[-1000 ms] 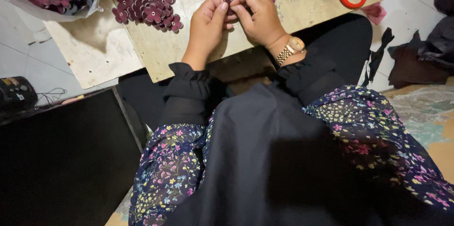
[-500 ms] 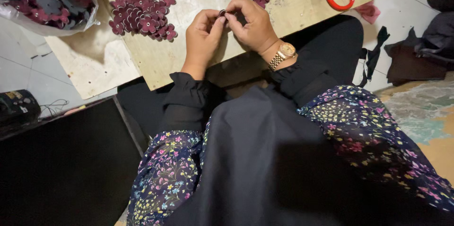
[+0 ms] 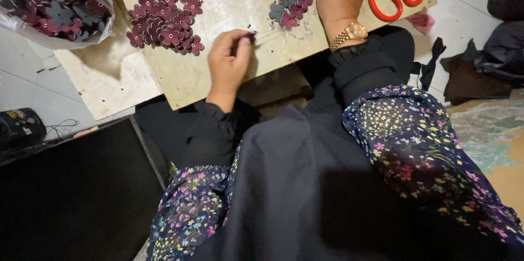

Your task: The person sits on the floor and assembles small flower-shaped felt pieces by inserting metal eyelets into their centers. They pick up a piece, place an eyelet, and press it into place, repeating this process for multiple items. A pair of scissors is used briefly to trim a piece.

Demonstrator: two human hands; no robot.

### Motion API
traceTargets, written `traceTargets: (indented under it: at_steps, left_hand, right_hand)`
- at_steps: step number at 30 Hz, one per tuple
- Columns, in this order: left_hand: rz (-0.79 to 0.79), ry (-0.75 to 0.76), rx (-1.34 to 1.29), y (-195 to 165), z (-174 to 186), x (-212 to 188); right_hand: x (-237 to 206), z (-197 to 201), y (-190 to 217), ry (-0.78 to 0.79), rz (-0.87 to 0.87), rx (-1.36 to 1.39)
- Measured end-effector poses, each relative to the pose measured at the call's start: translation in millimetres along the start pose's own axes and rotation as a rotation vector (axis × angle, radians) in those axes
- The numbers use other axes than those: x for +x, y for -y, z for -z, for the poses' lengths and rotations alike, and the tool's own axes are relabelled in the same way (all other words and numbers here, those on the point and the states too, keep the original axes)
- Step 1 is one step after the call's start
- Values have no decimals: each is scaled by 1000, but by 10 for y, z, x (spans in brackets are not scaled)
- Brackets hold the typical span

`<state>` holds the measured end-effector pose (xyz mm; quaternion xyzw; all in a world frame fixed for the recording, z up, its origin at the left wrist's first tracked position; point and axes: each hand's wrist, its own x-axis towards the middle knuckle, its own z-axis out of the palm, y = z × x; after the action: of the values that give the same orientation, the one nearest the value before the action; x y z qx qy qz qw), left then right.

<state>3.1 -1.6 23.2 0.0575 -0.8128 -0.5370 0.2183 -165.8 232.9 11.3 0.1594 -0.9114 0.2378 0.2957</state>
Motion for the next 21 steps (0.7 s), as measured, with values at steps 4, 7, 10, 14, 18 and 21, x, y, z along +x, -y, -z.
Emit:
traceTargets:
  at_steps: [4, 7, 10, 14, 18, 21]
  left_hand:
    - [34, -202, 92, 19, 320, 43]
    - [39, -293, 224, 50, 638, 108]
    - [64, -329, 414, 83, 780, 265]
    - [148, -343, 493, 26, 788, 173]
    - [22, -383, 438, -49, 657, 168]
    - [-116, -261, 460, -132, 404, 179]
  right_hand:
    - [-16, -34, -8, 84, -109, -31]
    - [-12, -18, 11, 47, -67, -2]
    - [10, 13, 49, -3, -87, 101]
    - [-16, 67, 85, 42, -109, 107]
    - [2, 46, 89, 23, -134, 119]
    - [13, 31, 93, 28, -164, 109]
